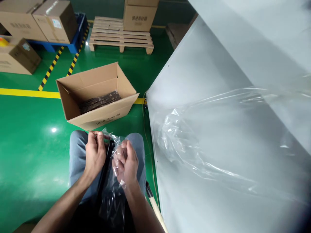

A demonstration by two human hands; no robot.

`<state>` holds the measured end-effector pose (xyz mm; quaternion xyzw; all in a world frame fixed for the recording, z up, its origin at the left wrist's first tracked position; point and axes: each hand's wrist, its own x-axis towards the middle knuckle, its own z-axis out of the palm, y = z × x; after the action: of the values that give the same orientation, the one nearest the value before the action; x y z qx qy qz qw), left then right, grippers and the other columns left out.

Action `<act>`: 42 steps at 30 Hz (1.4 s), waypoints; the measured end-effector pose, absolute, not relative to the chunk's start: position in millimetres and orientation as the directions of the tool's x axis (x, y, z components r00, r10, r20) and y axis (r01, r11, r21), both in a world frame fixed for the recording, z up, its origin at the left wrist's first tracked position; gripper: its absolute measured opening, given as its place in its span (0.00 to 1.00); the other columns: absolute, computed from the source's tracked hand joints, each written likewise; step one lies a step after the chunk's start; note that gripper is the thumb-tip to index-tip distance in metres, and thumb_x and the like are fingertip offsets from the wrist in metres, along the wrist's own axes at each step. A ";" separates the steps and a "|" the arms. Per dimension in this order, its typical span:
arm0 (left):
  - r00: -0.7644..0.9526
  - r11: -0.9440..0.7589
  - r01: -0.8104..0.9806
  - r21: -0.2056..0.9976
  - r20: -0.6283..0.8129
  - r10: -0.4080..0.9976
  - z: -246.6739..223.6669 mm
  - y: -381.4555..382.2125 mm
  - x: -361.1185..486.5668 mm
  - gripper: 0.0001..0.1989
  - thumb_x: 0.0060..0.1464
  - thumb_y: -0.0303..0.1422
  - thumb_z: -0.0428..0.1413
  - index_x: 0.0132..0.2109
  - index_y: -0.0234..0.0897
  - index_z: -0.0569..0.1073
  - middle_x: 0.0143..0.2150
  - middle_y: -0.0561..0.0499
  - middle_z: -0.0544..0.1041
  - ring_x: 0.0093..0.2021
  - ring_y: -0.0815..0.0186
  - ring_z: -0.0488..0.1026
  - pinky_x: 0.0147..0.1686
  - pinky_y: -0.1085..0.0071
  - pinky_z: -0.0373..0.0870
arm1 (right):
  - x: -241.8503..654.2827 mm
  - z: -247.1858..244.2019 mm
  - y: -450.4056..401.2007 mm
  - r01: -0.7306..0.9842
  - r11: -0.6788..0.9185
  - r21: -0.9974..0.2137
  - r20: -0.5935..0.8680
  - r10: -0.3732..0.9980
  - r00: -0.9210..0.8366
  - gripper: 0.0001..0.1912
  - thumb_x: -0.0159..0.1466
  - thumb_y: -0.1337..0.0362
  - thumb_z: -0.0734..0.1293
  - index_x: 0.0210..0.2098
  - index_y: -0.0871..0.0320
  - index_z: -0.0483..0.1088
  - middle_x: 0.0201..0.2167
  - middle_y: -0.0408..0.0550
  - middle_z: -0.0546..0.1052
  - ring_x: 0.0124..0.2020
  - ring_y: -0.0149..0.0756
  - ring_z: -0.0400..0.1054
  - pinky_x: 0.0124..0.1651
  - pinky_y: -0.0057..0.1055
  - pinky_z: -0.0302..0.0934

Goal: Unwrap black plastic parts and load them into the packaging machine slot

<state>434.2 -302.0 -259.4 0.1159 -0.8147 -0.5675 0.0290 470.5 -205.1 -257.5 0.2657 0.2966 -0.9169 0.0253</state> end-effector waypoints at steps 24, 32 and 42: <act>-0.979 0.480 -0.198 0.855 -0.198 -0.052 -261.2 -322.5 393.2 0.14 0.68 0.48 0.50 0.40 0.43 0.67 0.28 0.53 0.80 0.17 0.65 0.73 0.21 0.72 0.64 | 436.6 -273.1 -153.3 0.575 -0.139 -0.806 -0.567 -0.099 -0.818 0.16 0.57 0.51 0.73 0.23 0.54 0.70 0.08 0.32 0.59 0.09 0.27 0.51 0.15 0.29 0.65; -0.999 0.368 -0.035 0.929 -0.031 -0.016 -254.6 -342.0 390.6 0.24 0.63 0.54 0.57 0.53 0.39 0.72 0.40 0.47 0.83 0.35 0.61 0.79 0.36 0.67 0.73 | 431.9 -259.3 -139.3 0.466 -0.273 -0.842 -0.505 0.092 -0.858 0.21 0.55 0.49 0.75 0.20 0.52 0.63 0.08 0.29 0.54 0.09 0.26 0.47 0.14 0.29 0.62; -0.981 0.520 0.101 0.848 -0.004 0.196 -284.5 -377.9 461.6 0.14 0.57 0.46 0.66 0.46 0.44 0.79 0.52 0.42 0.82 0.53 0.51 0.79 0.57 0.57 0.74 | 430.2 -254.9 -128.2 0.333 -0.495 -0.803 -0.555 0.415 -0.721 0.25 0.55 0.51 0.77 0.22 0.52 0.57 0.12 0.31 0.54 0.14 0.26 0.49 0.15 0.26 0.55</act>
<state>461.6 -377.9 -284.5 -0.0853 -0.8704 -0.4824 -0.0494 430.2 -128.2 -254.9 0.3724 0.5017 -0.7803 -0.0263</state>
